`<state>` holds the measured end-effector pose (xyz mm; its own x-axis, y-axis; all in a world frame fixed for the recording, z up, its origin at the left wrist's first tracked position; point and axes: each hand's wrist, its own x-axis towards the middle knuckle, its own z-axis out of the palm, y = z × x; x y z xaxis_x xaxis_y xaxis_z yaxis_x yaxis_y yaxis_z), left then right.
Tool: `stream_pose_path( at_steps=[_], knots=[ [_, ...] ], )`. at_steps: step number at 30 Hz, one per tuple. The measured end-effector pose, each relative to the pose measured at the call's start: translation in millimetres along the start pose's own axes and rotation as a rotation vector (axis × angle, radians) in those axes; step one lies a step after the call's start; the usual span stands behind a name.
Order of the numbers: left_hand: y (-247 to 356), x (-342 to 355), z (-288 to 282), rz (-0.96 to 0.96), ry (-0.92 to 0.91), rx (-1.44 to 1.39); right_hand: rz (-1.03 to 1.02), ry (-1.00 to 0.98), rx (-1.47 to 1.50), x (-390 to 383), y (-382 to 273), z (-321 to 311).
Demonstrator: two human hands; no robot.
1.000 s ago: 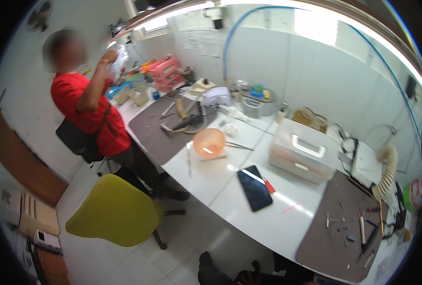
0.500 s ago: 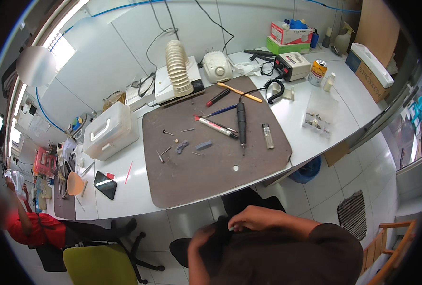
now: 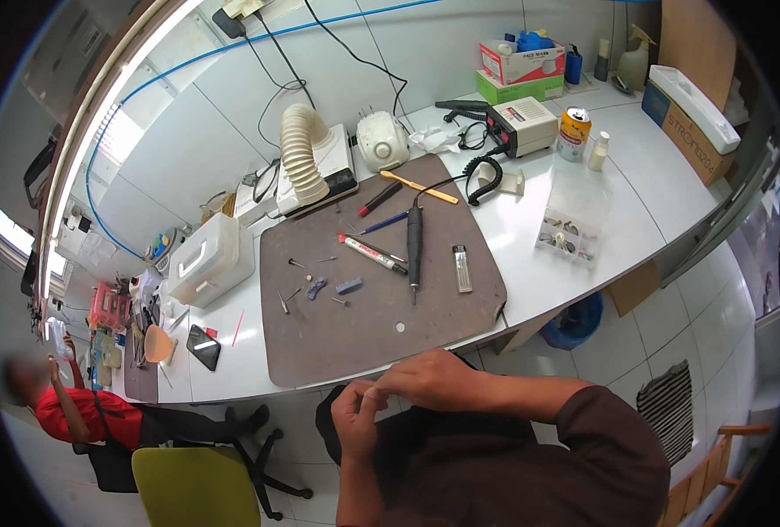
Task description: The person handles a small gray component, then uses a rotary tool to grind a small metal piece. They open a plastic parts box, select a bit, and attach it to the rotary tool. The person continues to manipulate small components and tools on the workbench.
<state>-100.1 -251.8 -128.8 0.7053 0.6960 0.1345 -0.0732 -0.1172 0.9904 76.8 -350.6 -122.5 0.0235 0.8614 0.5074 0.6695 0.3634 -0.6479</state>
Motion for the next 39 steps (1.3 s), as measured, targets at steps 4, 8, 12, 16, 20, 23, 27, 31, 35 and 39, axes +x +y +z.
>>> stream_pose_path(
  at_steps=[4, 8, 12, 16, 20, 23, 27, 31, 35, 39],
  knots=[
    [-5, 35, -16, 0.066, 0.077, 0.294, -0.073, -0.114, -0.219, 35, 29, -47],
    [8, 95, -14, 0.044, -0.053, 0.705, 0.096, -0.16, -0.695, 59, 97, -108],
    [1, 133, -21, 0.083, -0.118, 0.737, 0.093, -0.355, -0.686, 74, 144, -110],
    [5, 158, -2, 0.284, -0.171, 0.779, -0.018, -0.364, -0.634, 83, 153, -107],
    [11, 182, 16, 0.183, -0.282, 0.69, -0.05, -0.267, -0.585, 99, 147, -111],
    [26, 191, 10, 0.016, -0.386, 0.763, -0.122, -0.163, -0.646, 104, 141, -108],
    [36, 205, 5, 0.173, -0.318, 0.648, -0.235, -0.051, -0.725, 102, 135, -100],
    [29, 236, -3, 0.005, -0.619, 0.569, -0.251, 0.093, -0.595, 104, 121, -86],
    [51, 248, 2, -0.163, -0.615, 0.461, -0.056, -0.038, -0.648, 81, 135, -94],
    [31, 240, 27, 0.187, -0.645, 0.841, 0.003, 0.055, -0.646, 83, 132, -88]
  ],
)
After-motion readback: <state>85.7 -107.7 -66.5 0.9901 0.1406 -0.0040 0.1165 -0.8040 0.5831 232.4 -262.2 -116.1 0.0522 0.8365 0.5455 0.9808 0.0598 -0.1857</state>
